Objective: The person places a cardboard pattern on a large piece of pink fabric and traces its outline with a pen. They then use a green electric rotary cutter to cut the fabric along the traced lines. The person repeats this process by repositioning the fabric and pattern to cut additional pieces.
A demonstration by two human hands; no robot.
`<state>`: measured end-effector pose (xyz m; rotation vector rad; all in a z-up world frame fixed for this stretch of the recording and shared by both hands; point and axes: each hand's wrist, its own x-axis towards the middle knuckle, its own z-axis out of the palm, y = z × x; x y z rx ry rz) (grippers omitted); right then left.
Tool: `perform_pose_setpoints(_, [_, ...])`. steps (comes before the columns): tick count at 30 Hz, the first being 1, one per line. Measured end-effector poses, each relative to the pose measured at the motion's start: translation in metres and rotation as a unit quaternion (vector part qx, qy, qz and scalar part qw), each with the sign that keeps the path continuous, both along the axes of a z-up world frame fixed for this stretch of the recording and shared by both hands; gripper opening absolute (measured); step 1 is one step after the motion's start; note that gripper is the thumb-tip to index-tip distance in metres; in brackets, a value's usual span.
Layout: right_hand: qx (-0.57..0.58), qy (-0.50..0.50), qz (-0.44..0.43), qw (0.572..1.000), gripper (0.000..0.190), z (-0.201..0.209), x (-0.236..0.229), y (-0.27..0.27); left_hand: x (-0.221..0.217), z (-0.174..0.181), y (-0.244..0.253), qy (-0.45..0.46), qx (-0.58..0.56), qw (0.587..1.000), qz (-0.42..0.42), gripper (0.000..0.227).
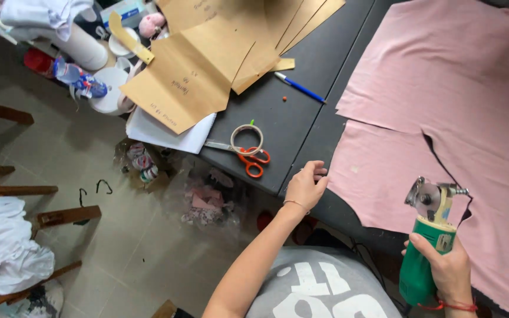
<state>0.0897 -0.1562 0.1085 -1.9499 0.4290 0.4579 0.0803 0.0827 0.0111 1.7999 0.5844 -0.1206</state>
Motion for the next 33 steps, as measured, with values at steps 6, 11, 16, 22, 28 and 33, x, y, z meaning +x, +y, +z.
perform_pose_setpoints(6, [-0.039, 0.031, -0.055, 0.997, 0.026, 0.001, 0.012, -0.044, 0.069, 0.008, -0.043, 0.203, 0.192, 0.952, -0.125, 0.038])
perform_pose_setpoints(11, [-0.214, 0.088, -0.009, 0.973, 0.048, -0.027, 0.039, -0.076, 0.059, 0.033, -0.046, 0.026, -0.221, 0.975, -0.008, 0.029])
perform_pose_setpoints(16, [-0.332, 0.046, 0.083, 0.939, 0.06, -0.061, 0.042, -0.081, 0.026, 0.072, -0.021, -0.178, -0.623, 0.755, 0.104, 0.037])
perform_pose_setpoints(22, [-0.381, -0.078, 0.077, 0.918, 0.07, -0.122, 0.054, -0.055, 0.006, 0.1, 0.064, -0.297, -0.654, 0.682, 0.14, 0.047])
perform_pose_setpoints(28, [-0.425, -0.073, 0.078, 0.899, 0.072, -0.115, 0.056, -0.001, -0.009, 0.153, 0.194, -0.392, -0.54, 0.699, 0.257, 0.046])
perform_pose_setpoints(33, [-0.464, -0.086, 0.103, 0.876, 0.066, -0.116, 0.054, 0.023, 0.002, 0.154, 0.237, -0.361, -0.386, 0.833, 0.164, 0.055])
